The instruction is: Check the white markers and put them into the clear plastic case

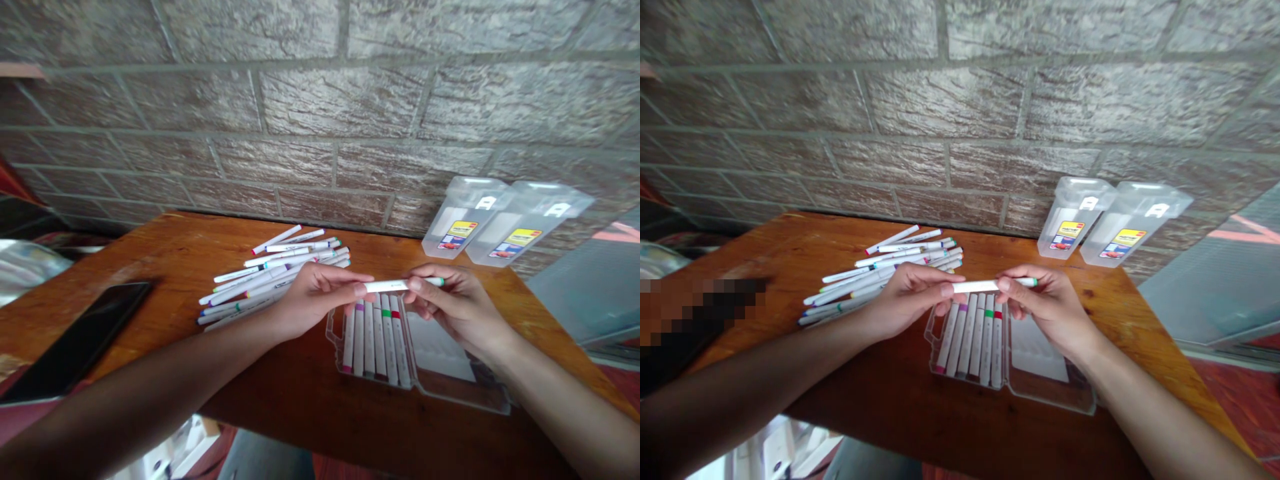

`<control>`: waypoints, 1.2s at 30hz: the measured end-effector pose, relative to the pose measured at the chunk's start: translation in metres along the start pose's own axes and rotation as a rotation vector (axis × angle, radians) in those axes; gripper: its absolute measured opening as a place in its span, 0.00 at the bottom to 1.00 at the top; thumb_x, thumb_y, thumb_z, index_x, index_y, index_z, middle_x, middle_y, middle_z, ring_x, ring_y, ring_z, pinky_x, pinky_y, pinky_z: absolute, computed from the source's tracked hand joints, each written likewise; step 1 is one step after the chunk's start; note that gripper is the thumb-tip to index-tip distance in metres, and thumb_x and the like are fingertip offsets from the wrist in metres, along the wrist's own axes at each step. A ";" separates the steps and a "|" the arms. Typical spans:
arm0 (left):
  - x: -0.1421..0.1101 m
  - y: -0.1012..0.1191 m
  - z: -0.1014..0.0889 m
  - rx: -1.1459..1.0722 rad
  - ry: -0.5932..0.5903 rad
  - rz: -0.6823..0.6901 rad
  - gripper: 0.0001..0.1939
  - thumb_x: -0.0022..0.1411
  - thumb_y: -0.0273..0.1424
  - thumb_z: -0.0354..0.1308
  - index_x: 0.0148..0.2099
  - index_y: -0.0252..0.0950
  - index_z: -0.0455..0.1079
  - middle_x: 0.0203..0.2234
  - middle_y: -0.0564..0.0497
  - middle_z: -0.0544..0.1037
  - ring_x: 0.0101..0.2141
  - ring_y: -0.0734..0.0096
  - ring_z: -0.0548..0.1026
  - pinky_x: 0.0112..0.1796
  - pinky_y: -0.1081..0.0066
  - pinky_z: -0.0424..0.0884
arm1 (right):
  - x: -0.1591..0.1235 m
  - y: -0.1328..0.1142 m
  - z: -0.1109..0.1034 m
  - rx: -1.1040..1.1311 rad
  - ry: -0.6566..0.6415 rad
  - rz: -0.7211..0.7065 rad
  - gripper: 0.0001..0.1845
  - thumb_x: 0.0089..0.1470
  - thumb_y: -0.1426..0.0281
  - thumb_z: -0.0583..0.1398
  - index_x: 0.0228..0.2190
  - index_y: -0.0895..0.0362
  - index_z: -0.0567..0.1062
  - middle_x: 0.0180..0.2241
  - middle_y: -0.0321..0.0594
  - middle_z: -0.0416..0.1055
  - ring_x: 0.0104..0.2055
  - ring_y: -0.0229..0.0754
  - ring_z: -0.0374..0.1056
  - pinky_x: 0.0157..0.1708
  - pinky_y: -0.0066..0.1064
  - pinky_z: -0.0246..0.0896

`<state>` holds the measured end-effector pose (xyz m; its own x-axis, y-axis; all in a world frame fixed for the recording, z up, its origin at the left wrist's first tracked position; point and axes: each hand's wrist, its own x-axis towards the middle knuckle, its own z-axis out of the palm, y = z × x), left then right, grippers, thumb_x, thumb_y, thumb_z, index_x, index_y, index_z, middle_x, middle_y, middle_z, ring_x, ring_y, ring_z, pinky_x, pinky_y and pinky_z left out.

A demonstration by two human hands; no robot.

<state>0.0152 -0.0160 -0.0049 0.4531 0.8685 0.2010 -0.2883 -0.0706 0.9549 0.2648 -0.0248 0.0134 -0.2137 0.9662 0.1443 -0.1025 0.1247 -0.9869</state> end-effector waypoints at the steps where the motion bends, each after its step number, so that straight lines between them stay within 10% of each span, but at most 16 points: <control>1: 0.002 -0.001 0.000 0.000 0.021 0.013 0.16 0.62 0.37 0.73 0.50 0.34 0.85 0.37 0.40 0.88 0.25 0.76 0.75 0.31 0.71 0.71 | 0.000 -0.001 -0.001 -0.039 0.023 -0.009 0.15 0.52 0.57 0.75 0.36 0.54 0.85 0.24 0.38 0.80 0.19 0.34 0.65 0.19 0.26 0.60; 4: 0.008 -0.002 -0.001 -0.056 0.075 0.066 0.17 0.60 0.37 0.74 0.49 0.33 0.85 0.38 0.39 0.88 0.25 0.77 0.74 0.32 0.71 0.71 | -0.002 -0.010 -0.002 -0.206 0.189 -0.062 0.18 0.56 0.54 0.73 0.44 0.50 0.84 0.30 0.41 0.82 0.24 0.39 0.71 0.22 0.32 0.64; 10: 0.022 -0.004 -0.004 -0.103 0.157 0.104 0.29 0.54 0.47 0.75 0.51 0.30 0.84 0.40 0.37 0.87 0.24 0.77 0.72 0.29 0.71 0.69 | -0.013 -0.037 0.025 -0.405 0.381 -0.434 0.14 0.64 0.56 0.65 0.27 0.43 0.82 0.28 0.40 0.76 0.29 0.47 0.71 0.23 0.41 0.60; 17: 0.029 -0.011 0.006 -0.019 0.241 0.122 0.16 0.64 0.46 0.68 0.45 0.41 0.87 0.27 0.48 0.86 0.32 0.57 0.83 0.27 0.65 0.72 | 0.014 -0.070 0.211 -0.390 -0.374 0.104 0.29 0.61 0.43 0.61 0.23 0.53 0.81 0.19 0.44 0.75 0.20 0.41 0.68 0.19 0.34 0.60; 24: 0.016 0.016 -0.005 0.019 0.142 0.180 0.11 0.64 0.43 0.66 0.38 0.45 0.85 0.27 0.51 0.86 0.31 0.66 0.82 0.29 0.73 0.75 | 0.078 -0.024 0.392 -0.775 -0.967 0.678 0.42 0.60 0.34 0.54 0.19 0.59 0.74 0.16 0.42 0.71 0.15 0.32 0.58 0.15 0.24 0.43; 36: 0.019 0.020 0.000 0.015 0.138 0.141 0.16 0.70 0.41 0.61 0.51 0.40 0.84 0.41 0.43 0.87 0.43 0.67 0.86 0.38 0.79 0.74 | 0.077 0.017 0.436 -1.105 -1.194 0.726 0.41 0.61 0.37 0.54 0.29 0.63 0.82 0.25 0.53 0.81 0.21 0.41 0.74 0.16 0.26 0.47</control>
<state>0.0183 -0.0010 0.0179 0.2890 0.9084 0.3020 -0.3281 -0.2024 0.9227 -0.1771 -0.0468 0.0396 -0.4865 0.2809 -0.8273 0.8538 0.3538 -0.3819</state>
